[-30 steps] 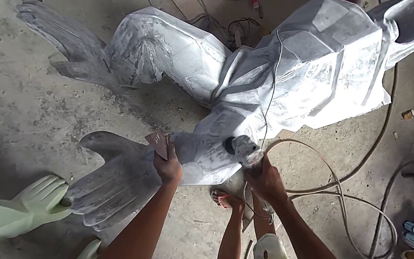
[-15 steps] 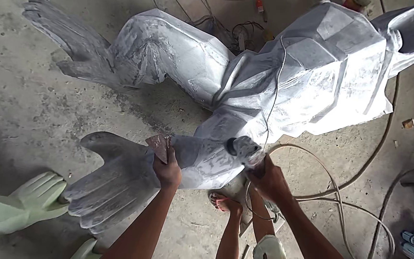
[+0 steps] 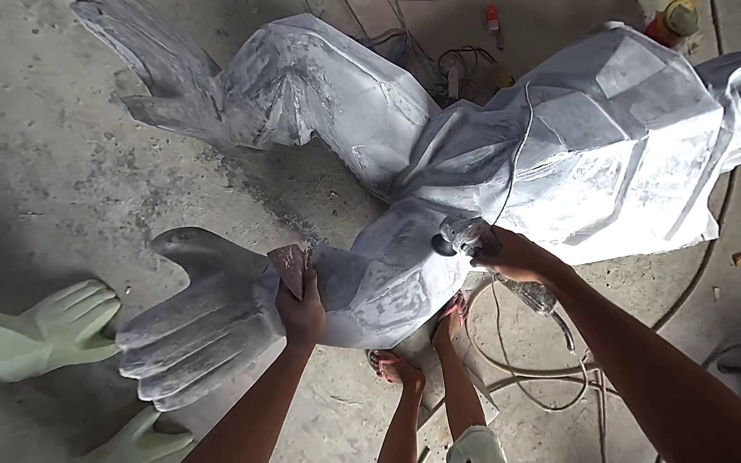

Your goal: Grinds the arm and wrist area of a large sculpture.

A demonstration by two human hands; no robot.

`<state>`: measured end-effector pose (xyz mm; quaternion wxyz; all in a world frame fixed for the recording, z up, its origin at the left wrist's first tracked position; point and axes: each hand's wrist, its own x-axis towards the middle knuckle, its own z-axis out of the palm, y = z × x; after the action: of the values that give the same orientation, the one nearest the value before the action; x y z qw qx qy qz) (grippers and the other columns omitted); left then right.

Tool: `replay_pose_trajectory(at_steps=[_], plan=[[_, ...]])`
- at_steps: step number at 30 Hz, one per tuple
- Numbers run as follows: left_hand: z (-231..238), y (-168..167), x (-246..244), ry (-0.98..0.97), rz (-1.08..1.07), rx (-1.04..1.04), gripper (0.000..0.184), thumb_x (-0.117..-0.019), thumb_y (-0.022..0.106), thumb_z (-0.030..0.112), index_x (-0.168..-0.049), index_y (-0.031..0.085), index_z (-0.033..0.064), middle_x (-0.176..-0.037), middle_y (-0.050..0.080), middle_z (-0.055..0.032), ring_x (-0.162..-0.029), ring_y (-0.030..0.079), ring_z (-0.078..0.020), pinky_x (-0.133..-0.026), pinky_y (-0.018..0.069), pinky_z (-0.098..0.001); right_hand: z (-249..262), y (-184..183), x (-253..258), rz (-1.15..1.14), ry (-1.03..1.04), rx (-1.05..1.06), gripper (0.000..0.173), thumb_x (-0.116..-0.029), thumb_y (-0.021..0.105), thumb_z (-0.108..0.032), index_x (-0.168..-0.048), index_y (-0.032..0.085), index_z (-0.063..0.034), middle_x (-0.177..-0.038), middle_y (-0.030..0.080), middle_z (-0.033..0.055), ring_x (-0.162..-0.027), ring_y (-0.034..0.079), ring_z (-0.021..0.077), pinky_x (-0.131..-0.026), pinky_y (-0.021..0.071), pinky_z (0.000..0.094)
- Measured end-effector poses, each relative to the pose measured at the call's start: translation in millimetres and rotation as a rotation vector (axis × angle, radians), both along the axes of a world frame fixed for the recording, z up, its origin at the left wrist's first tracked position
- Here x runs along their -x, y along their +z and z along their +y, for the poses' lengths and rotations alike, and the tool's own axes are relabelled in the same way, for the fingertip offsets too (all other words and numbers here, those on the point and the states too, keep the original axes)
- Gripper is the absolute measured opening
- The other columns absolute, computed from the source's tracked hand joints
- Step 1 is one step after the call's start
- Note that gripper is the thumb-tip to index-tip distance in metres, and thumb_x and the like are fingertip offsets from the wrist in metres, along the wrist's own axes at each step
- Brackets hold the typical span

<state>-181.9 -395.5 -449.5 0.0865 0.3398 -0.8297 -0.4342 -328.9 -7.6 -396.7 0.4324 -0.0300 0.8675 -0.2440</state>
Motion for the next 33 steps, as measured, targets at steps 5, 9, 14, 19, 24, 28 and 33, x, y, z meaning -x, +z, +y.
replay_pose_trajectory(at_steps=[5, 9, 14, 19, 24, 28, 33], plan=[[0.6, 3.9, 1.1, 0.025, -0.083, -0.002, 0.041, -0.1027, 0.06, 0.037, -0.12, 0.065, -0.0008, -0.108, 0.07, -0.0139, -0.102, 0.068, -0.0179, -0.094, 0.0541, -0.0423, -4.3, 19.8, 11.4, -0.062, 0.14, 0.093, 0.058, -0.0828, 0.081, -0.051, -0.125, 0.058, -0.0179, -0.099, 0.07, 0.0025, -0.092, 0.07, 0.0176, -0.082, 0.0586, 0.0476], [1.7, 7.8, 3.2, 0.026, -0.1, -0.002, 0.039, -0.1033, 0.059, 0.033, -0.12, 0.065, -0.0026, -0.108, 0.07, -0.0146, -0.103, 0.068, -0.0164, -0.095, 0.0538, -0.0406, -8.5, 22.3, 15.0, -0.08, 0.207, 0.111, 0.056, -0.0828, 0.08, -0.052, -0.124, 0.057, -0.0215, -0.093, 0.07, -0.0023, -0.085, 0.07, 0.0117, -0.076, 0.06, 0.0413], [1.4, 7.6, 2.1, 0.053, -0.127, -0.006, 0.044, -0.1029, 0.058, 0.037, -0.119, 0.065, -0.003, -0.109, 0.07, -0.0149, -0.104, 0.067, -0.0167, -0.096, 0.0531, -0.0403, 3.6, -11.1, 46.9, -0.11, 0.089, -0.006, 0.058, -0.0851, 0.079, -0.05, -0.125, 0.057, -0.0144, -0.099, 0.071, 0.0074, -0.092, 0.07, 0.0227, -0.082, 0.0581, 0.0519], [-0.7, 7.2, 0.0, 0.051, -0.127, -0.008, 0.042, -0.1022, 0.057, 0.037, -0.114, 0.066, -0.0014, -0.101, 0.07, -0.0103, -0.095, 0.067, -0.0106, -0.089, 0.0552, -0.0352, -12.9, 12.1, 33.0, -0.159, 0.191, 0.156, 0.057, -0.0832, 0.081, -0.051, -0.126, 0.057, -0.0209, -0.098, 0.072, -0.0015, -0.09, 0.071, 0.0117, -0.082, 0.061, 0.0413], [0.3, 8.3, -1.3, 0.07, -0.127, -0.017, 0.042, -0.1013, 0.057, 0.038, -0.112, 0.066, -0.0012, -0.099, 0.07, -0.0081, -0.093, 0.067, -0.0088, -0.086, 0.0558, -0.0335, -17.5, -3.8, 44.7, -0.156, 0.173, 0.112, 0.062, -0.0864, 0.078, -0.05, -0.133, 0.056, -0.0161, -0.105, 0.072, 0.0051, -0.097, 0.071, 0.019, -0.086, 0.0591, 0.0481], [0.2, 7.1, -0.7, 0.069, -0.109, -0.022, 0.039, -0.1018, 0.056, 0.036, -0.111, 0.066, -0.0006, -0.098, 0.07, -0.0066, -0.093, 0.067, -0.0063, -0.086, 0.0558, -0.0305, -10.1, -14.7, 61.5, -0.147, 0.123, 0.031, 0.067, -0.0864, 0.078, -0.051, -0.136, 0.054, -0.0122, -0.109, 0.071, 0.0111, -0.101, 0.07, 0.0254, -0.088, 0.0572, 0.0545], [-0.9, 6.6, 0.5, 0.077, -0.122, -0.019, 0.038, -0.1012, 0.058, 0.036, -0.108, 0.067, 0.0, -0.095, 0.069, -0.0066, -0.09, 0.067, -0.0076, -0.084, 0.0561, -0.0322, -16.3, 4.8, 45.0, -0.204, 0.198, 0.145, 0.058, -0.0846, 0.08, -0.051, -0.128, 0.056, -0.0204, -0.099, 0.071, -0.0003, -0.091, 0.07, 0.0127, -0.083, 0.0597, 0.042]])
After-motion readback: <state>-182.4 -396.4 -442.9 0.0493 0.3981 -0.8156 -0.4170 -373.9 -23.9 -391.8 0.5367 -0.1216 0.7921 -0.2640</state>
